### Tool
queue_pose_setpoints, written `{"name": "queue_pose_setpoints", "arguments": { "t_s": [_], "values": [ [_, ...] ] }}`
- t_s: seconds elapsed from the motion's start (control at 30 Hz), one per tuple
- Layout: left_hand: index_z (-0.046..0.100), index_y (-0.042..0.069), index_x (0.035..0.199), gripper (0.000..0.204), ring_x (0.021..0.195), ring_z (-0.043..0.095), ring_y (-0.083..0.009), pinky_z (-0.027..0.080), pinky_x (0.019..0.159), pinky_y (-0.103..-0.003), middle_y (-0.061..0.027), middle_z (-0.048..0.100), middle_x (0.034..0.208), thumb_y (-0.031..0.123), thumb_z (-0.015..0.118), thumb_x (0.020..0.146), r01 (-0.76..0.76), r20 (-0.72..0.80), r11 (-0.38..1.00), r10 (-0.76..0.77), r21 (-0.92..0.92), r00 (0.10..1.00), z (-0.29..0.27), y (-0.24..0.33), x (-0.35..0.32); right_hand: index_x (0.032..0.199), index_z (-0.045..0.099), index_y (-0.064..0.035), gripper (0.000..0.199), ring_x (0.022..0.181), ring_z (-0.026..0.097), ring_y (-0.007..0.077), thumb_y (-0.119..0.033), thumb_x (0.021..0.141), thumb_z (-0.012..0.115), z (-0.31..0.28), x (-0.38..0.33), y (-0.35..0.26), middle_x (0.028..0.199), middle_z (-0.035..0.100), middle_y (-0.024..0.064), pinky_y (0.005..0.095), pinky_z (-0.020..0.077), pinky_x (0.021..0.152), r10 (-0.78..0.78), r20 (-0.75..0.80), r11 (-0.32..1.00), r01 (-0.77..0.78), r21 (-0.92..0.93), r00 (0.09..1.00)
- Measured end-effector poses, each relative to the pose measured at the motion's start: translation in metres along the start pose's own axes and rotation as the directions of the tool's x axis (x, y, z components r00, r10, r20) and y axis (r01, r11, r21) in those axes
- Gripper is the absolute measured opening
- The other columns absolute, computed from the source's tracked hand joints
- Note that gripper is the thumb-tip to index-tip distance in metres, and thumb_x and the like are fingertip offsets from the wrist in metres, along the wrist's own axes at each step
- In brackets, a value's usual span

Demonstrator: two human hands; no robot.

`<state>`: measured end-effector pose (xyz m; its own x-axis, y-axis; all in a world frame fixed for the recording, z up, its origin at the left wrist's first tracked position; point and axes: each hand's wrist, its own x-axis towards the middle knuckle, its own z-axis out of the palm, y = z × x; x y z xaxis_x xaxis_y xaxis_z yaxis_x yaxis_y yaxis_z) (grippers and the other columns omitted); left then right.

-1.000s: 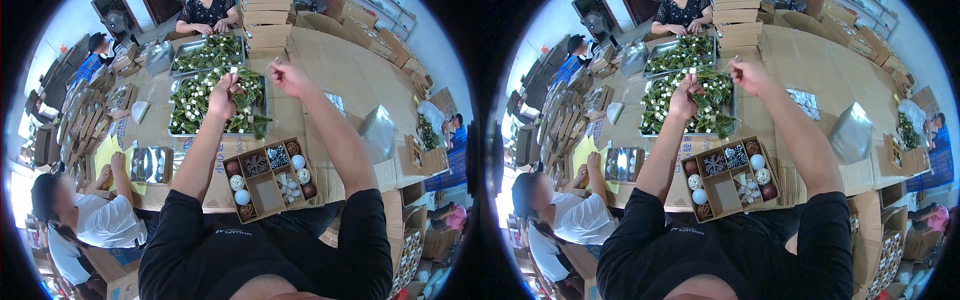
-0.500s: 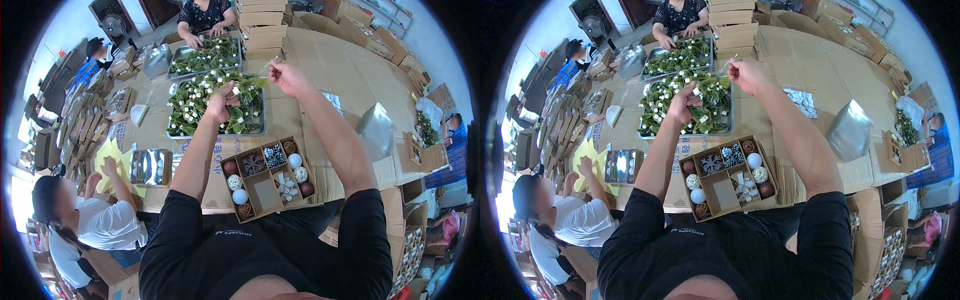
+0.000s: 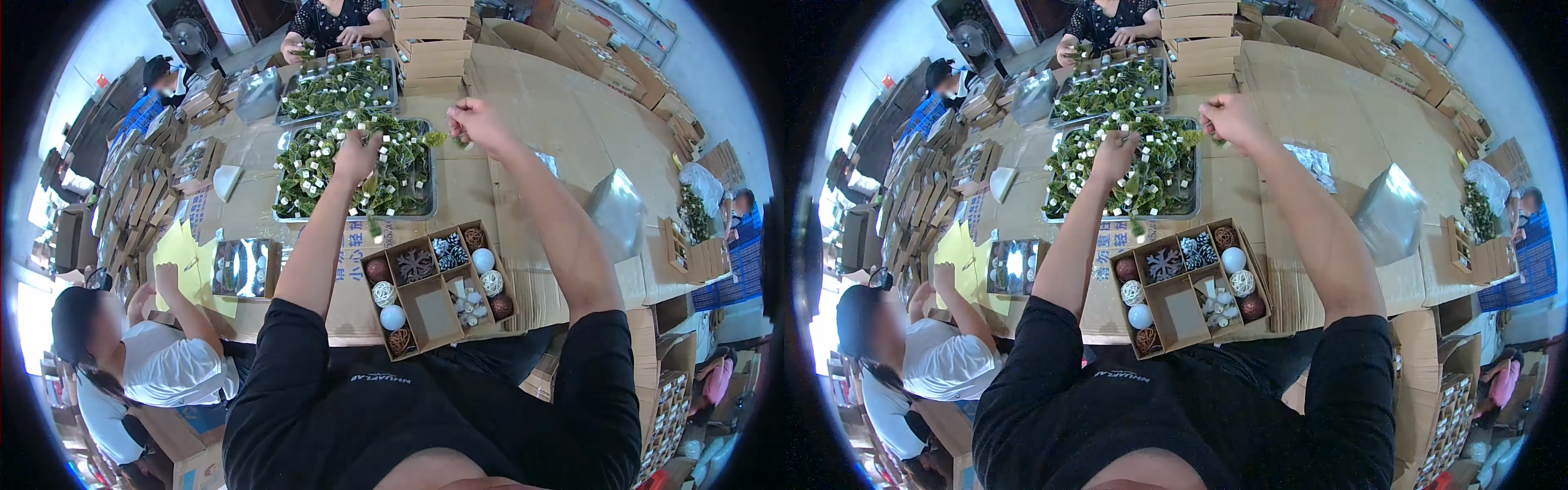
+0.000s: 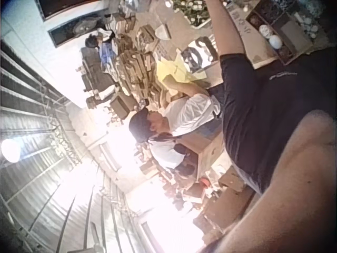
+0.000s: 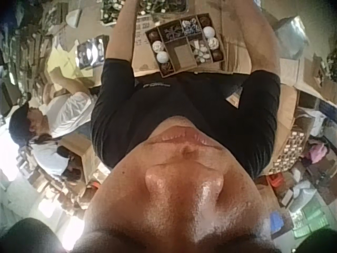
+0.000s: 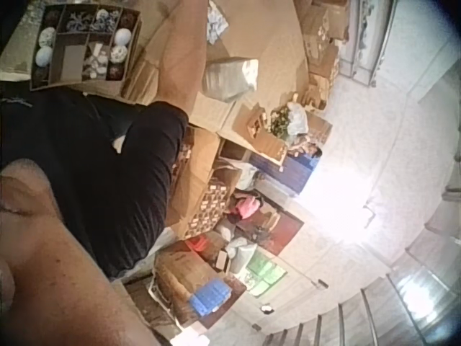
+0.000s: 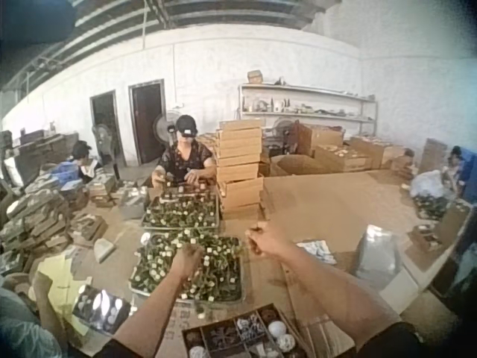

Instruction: Assembling and packaging decorative ornament kits by placing various items into partitioned boxes.

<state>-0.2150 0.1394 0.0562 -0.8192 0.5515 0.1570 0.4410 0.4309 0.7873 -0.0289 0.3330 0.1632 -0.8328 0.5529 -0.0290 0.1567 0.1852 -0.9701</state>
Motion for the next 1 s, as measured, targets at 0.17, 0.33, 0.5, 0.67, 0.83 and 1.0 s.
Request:
{"name": "queue_pose_setpoints", "arguments": {
  "t_s": [0.17, 0.33, 0.5, 0.67, 0.83, 1.0],
  "values": [
    [0.037, -0.002, 0.142, 0.102, 0.132, 0.046, -0.0392, 0.038, 0.110, -0.045, -0.0283, 0.048, 0.139, 0.058, 0.080, 0.072, -0.413, 0.237, 0.910, 0.406, -0.018, 0.883, -0.005, 0.105, -0.048, 0.092, 0.067, -0.0022, 0.023, 0.069, 0.067, 0.0208, -0.024, 0.094, 0.064, -0.024, -0.020, -0.009, 0.076, 0.070, 0.0089, 0.0365, 0.0509, 0.065, -0.389, 0.062, 0.816, 0.375, -0.439, 0.919],
    [0.058, -0.001, 0.122, 0.057, 0.100, 0.064, -0.0196, 0.050, 0.090, -0.033, -0.0131, 0.068, 0.112, 0.029, 0.082, 0.080, -0.314, 0.406, 0.858, 0.478, -0.407, 0.779, -0.004, 0.140, -0.073, 0.092, 0.066, -0.0008, 0.019, 0.072, 0.058, 0.0095, -0.020, 0.094, 0.066, -0.010, -0.062, -0.075, 0.078, 0.067, 0.0028, 0.0294, 0.0481, 0.067, -0.285, 0.263, 0.733, 0.387, -0.560, 0.922],
    [0.060, 0.002, 0.100, 0.012, 0.084, 0.064, -0.0166, 0.052, 0.081, -0.032, -0.0066, 0.065, 0.091, 0.013, 0.056, 0.099, 0.045, 0.483, 0.632, 0.543, -0.774, 0.687, -0.013, 0.129, -0.095, 0.098, 0.065, -0.0018, 0.023, 0.068, 0.053, 0.0081, -0.025, 0.095, 0.064, -0.020, -0.093, -0.102, 0.077, 0.063, 0.0016, 0.0259, 0.0450, 0.063, -0.300, 0.198, 0.856, 0.355, -0.377, 0.933],
    [0.055, 0.004, 0.113, 0.058, 0.088, 0.066, -0.0206, 0.056, 0.077, -0.035, -0.0076, 0.062, 0.100, 0.057, 0.060, 0.091, 0.313, 0.428, 0.325, 0.385, -0.892, 0.818, -0.027, 0.122, -0.117, 0.093, 0.065, -0.0064, 0.011, 0.071, 0.062, 0.0249, -0.017, 0.089, 0.066, 0.012, -0.148, -0.079, 0.082, 0.062, 0.0084, 0.0374, 0.0494, 0.065, -0.708, 0.145, 0.588, 0.691, -0.421, 0.691],
    [0.052, 0.005, 0.111, 0.030, 0.085, 0.061, -0.0128, 0.051, 0.073, -0.025, -0.0057, 0.063, 0.098, 0.023, 0.070, 0.094, 0.239, 0.389, 0.444, 0.285, -0.864, 0.876, -0.048, 0.160, -0.142, 0.095, 0.066, -0.0053, 0.012, 0.087, 0.061, 0.0247, -0.012, 0.085, 0.067, 0.031, -0.180, -0.047, 0.096, 0.061, 0.0059, 0.0361, 0.0522, 0.071, -0.839, 0.223, 0.288, 0.752, -0.593, 0.497],
    [0.043, -0.001, 0.124, 0.041, 0.085, 0.064, -0.0313, 0.051, 0.077, -0.038, -0.0183, 0.061, 0.098, 0.001, 0.061, 0.087, -0.489, 0.021, 0.825, 0.515, -0.283, 0.857, -0.052, 0.174, -0.153, 0.099, 0.069, -0.0035, 0.016, 0.066, 0.064, 0.0240, -0.016, 0.090, 0.069, 0.021, -0.197, -0.068, 0.075, 0.063, 0.0101, 0.0307, 0.0474, 0.053, -0.668, -0.123, 0.714, 0.585, -0.384, 0.734]
  ]
}}
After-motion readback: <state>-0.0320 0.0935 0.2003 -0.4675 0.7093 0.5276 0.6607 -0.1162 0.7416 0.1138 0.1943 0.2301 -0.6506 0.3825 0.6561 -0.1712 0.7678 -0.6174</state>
